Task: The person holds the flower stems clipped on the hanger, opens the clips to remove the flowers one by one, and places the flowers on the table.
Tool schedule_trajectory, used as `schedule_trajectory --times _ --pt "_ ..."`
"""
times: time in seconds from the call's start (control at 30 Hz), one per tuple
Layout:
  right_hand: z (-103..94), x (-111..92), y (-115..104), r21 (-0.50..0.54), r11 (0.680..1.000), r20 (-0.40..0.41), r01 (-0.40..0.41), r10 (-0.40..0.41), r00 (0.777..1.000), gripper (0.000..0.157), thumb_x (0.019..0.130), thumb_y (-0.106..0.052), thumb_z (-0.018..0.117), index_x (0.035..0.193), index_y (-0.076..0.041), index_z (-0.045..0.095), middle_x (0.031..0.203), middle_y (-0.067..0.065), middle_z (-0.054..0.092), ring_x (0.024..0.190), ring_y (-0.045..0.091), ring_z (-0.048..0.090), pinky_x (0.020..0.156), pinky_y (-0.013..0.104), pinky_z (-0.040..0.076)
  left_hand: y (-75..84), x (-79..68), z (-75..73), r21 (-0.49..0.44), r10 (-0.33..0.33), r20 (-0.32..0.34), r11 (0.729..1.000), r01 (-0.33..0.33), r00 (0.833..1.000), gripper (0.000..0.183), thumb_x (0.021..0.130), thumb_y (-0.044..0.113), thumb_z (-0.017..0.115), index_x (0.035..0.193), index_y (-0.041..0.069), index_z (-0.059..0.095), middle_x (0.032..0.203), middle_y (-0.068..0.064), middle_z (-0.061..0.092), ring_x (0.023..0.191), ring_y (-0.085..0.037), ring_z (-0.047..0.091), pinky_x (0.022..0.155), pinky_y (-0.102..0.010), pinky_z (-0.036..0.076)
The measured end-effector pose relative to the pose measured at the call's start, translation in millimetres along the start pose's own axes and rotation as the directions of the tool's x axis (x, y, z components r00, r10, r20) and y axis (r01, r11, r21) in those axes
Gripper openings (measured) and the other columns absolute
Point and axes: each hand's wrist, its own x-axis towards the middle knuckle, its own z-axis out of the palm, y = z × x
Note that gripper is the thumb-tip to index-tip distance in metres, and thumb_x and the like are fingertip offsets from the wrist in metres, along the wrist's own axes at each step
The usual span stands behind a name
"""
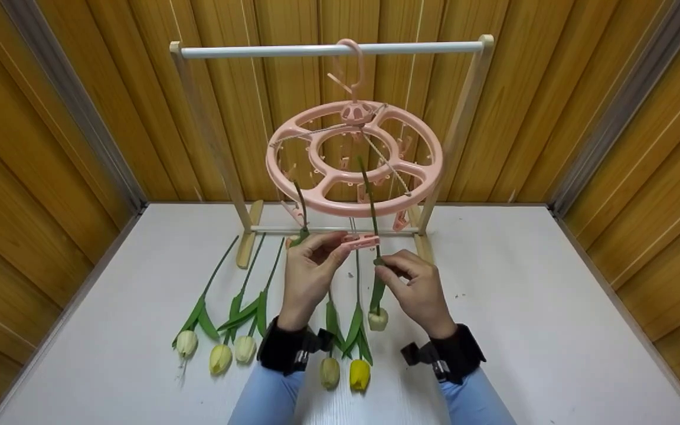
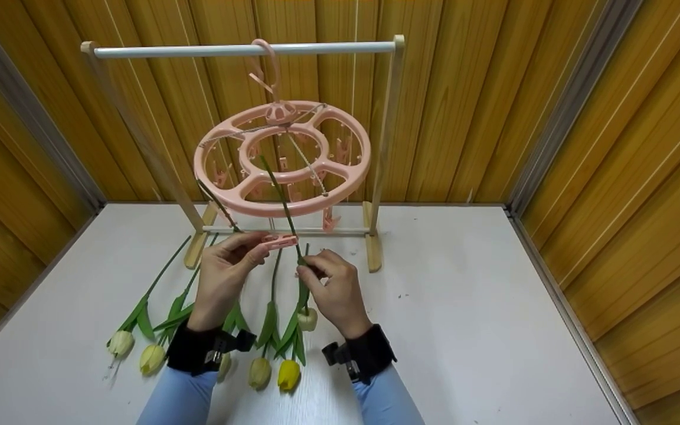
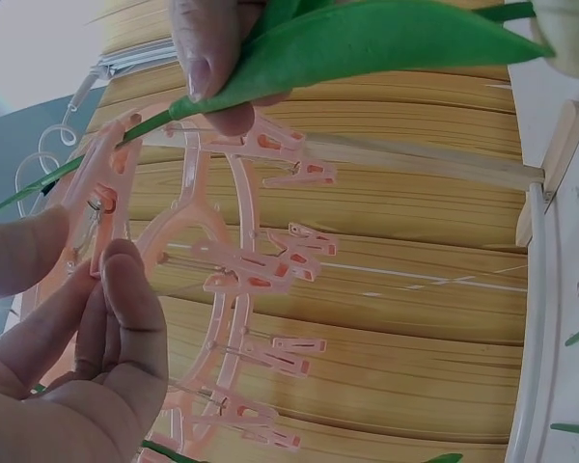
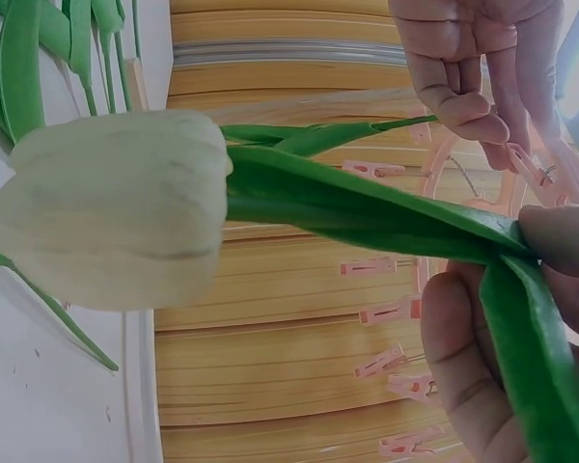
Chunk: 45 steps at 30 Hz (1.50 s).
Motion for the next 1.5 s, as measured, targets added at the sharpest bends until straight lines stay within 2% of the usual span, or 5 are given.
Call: schedule_trajectory --times 0.27,0.5,0.7,1.2,1.5 --pt "0.0 -0.2 -1.4 -0.003 1.000 -0.004 -0.010 0.010 1.000 0.009 0.087 0.015 0.071 0.094 0.012 0.074 0.082 0.017 0.068 0.073 0.009 0.061 0.067 0.012 0.047 -0.9 0.7 0.9 0.006 -0.002 0.002 1.000 0.002 1.000 0.025 0.093 0.002 0.075 0.116 -0.008 0.073 0.108 -0.020 0.074 0.093 -0.021 0.070 0.080 -0.024 0.054" --pt "1.2 -4.9 36.3 -0.001 1.000 0.011 0.004 -0.004 1.000 0.010 0.092 0.002 0.074 0.100 -0.001 0.079 0.087 0.005 0.070 0.075 0.007 0.062 0.067 0.015 0.050 0.1 0.0 -0.8 0.015 0.020 0.009 1.000 -0.020 1.000 0.025 0.093 0.003 0.074 0.117 -0.006 0.073 0.107 -0.020 0.073 0.090 -0.018 0.070 0.078 -0.024 0.053" --pt "-0.1 -3.8 35.3 -0.014 1.000 0.013 0.000 0.000 1.000 0.010 0.093 0.001 0.074 0.100 -0.002 0.079 0.088 0.004 0.070 0.075 0.007 0.062 0.067 0.016 0.051 0.0 0.6 -0.8 0.018 0.055 0.022 0.998 -0.056 0.998 0.026 0.094 0.004 0.074 0.117 -0.007 0.073 0.109 -0.018 0.075 0.092 -0.017 0.070 0.079 -0.026 0.054" --pt "-1.5 -4.2 36.4 -0.003 1.000 0.017 -0.023 0.023 1.000 0.009 0.092 0.001 0.074 0.100 0.000 0.079 0.088 0.005 0.071 0.076 0.007 0.063 0.068 0.016 0.052 -0.3 1.0 0.7 -0.022 0.030 -0.009 0.999 -0.030 0.999 0.026 0.091 0.000 0.076 0.115 -0.009 0.073 0.108 -0.021 0.074 0.092 -0.016 0.071 0.078 -0.023 0.054" --pt "-6.2 -5.5 36.2 -0.011 0.999 0.025 -0.043 0.044 0.999 0.010 0.092 0.001 0.074 0.101 -0.003 0.079 0.089 0.005 0.071 0.076 0.008 0.062 0.068 0.018 0.051 -0.8 0.7 -0.4 0.014 0.043 -0.006 0.999 -0.043 0.999 0.028 0.094 0.001 0.073 0.119 -0.009 0.071 0.108 -0.021 0.071 0.093 -0.022 0.070 0.080 -0.025 0.055"
